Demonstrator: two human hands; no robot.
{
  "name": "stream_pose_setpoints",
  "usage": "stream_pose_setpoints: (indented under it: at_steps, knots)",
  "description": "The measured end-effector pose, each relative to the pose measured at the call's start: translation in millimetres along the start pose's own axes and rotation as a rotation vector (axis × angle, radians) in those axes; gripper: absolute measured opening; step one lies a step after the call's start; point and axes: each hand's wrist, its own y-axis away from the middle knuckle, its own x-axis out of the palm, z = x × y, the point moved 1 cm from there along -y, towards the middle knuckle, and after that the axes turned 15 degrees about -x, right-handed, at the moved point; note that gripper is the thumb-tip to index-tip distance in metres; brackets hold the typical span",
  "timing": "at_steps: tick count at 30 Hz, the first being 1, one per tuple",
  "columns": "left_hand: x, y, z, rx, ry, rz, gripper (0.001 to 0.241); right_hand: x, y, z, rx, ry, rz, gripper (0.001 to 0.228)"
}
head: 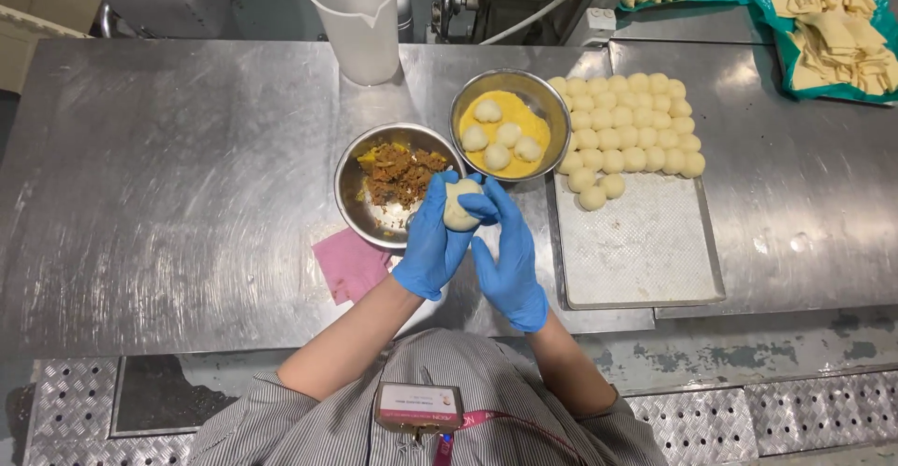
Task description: The recorder is making filled pastries by flattening dough balls, adding a spoonful of savory filling, and sealing them into rounds.
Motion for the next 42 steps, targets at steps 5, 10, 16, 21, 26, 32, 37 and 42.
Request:
stream_pose_setpoints:
  at_steps: [5, 10, 16, 21, 26, 32, 37, 42]
  knots:
    - [8.4, -2.1, -5.5, -0.011, 0.080, 0.115, 0.033, 5.0, 7.5, -0.3, -0.038, 0.023, 0.002, 0.067]
    - [40.6, 11.2, -9.8, -0.039, 0.081, 0.145, 0.035, -1.5, -4.3, 20.2, -0.071, 0.043, 0.005, 0.060]
    - [37.7, 21.0, -13.9, -0.075, -0.107, 0.213, 0.035, -29.2, -2.4, -10.0, -0.300, 0.175, 0.046, 0.043]
    - [32.7, 35.3, -13.6, -0.181, -0.101, 0.314, 0.039, -51.5, -7.5, -39.8, -0.592, 0.331, 0.120, 0.039]
    - [29.4, 37.4, -14.0, -0.205, -0.054, 0.323, 0.038, -51.3, -7.9, -44.9, -0.785, 0.364, 0.247, 0.041]
    - [33.2, 34.3, -16.8, -0.235, -0.021, 0.303, 0.043, -49.7, -4.3, -56.1, -0.769, 0.354, 0.278, 0.030]
    - [23.9, 23.1, -11.6, -0.225, 0.020, 0.287, 0.042, -35.6, 1.2, -62.4, -0.735, 0.406, 0.209, 0.033]
    - [3.9, 4.5, -4.5, -0.252, 0.057, 0.201, 0.042, -20.4, 14.0, -74.1, -0.599, 0.359, 0.167, 0.036]
